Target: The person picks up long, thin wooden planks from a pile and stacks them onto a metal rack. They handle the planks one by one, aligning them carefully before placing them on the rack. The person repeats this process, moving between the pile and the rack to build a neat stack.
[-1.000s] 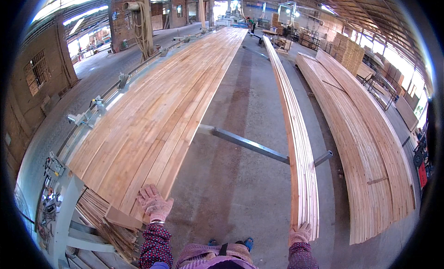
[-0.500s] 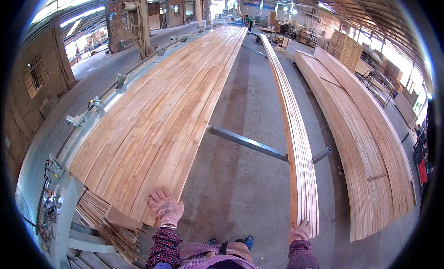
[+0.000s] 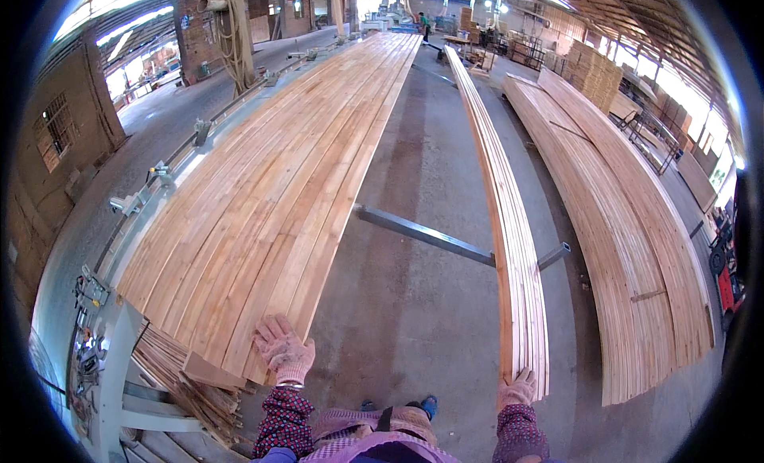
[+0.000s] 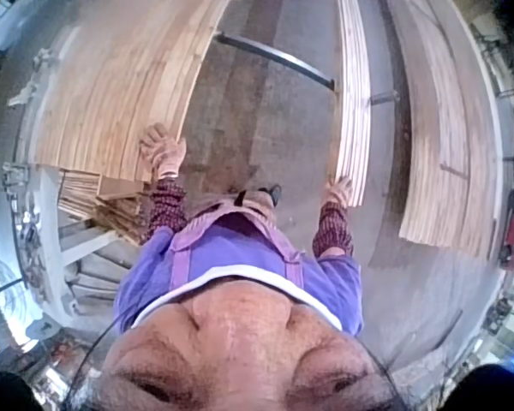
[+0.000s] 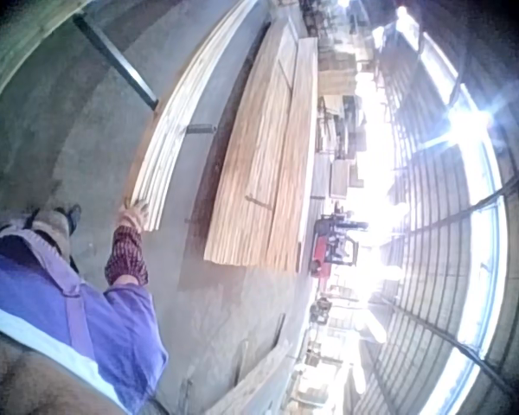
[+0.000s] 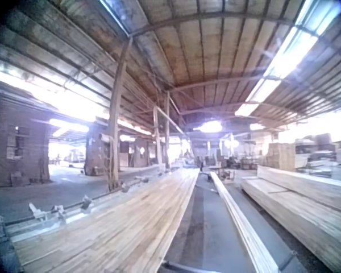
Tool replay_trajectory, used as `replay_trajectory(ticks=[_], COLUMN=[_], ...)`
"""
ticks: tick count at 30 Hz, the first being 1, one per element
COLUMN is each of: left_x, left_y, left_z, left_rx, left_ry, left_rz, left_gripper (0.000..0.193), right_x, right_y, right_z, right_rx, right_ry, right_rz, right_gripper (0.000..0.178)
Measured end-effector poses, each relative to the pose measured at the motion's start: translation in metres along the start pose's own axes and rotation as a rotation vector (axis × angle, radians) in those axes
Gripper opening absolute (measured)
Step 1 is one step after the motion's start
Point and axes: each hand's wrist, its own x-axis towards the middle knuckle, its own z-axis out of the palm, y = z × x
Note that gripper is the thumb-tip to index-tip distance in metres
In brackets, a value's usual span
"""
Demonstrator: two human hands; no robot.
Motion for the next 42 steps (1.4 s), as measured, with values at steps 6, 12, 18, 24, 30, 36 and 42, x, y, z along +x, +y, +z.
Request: replay_trajectory(ticks=[6,12,18,24,30,36,42], left_x=[0.001,0.0,-0.001,-0.001,-0.001,0.0,-0.001], left_y=[-0.003,-0.001,-0.003,-0.004,-0.003,-0.003,-0.005], left_z=[0.008,0.001,0.001,0.0,0.0,0.001,-0.002], left_rx=[0.034,0.032,0.055,0.045,0.046,0.025,0.004], left_ry=[0.055,0.024,0.026,0.033,0.032,0.008,-0.01], left_rz=[0.012,0.01,0.011,0.015,0.01,-0.012,-0.011], left_gripper=[0.092,0.092,0.093,0.093,0.092,0.092,0.093], right_x=[-0.002,-0.007,-0.012,-0.006,0.0,0.001,-0.005], right_y=[-0.004,-0.01,-0.018,-0.008,0.0,0.002,-0.01], right_z=[0.0,-0.015,-0.027,-0.012,0.005,0.01,-0.009], right_rx=[-0.007,0.024,0.036,0.083,0.077,0.033,0.058], right_ry=[0.012,-0.048,-0.098,-0.022,0.06,0.07,-0.027], right_rz=[0.002,0.039,0.052,0.01,-0.004,-0.025,0.038], right_gripper=[0.089,0.093,0.094,0.09,0.09,0.091,0.091])
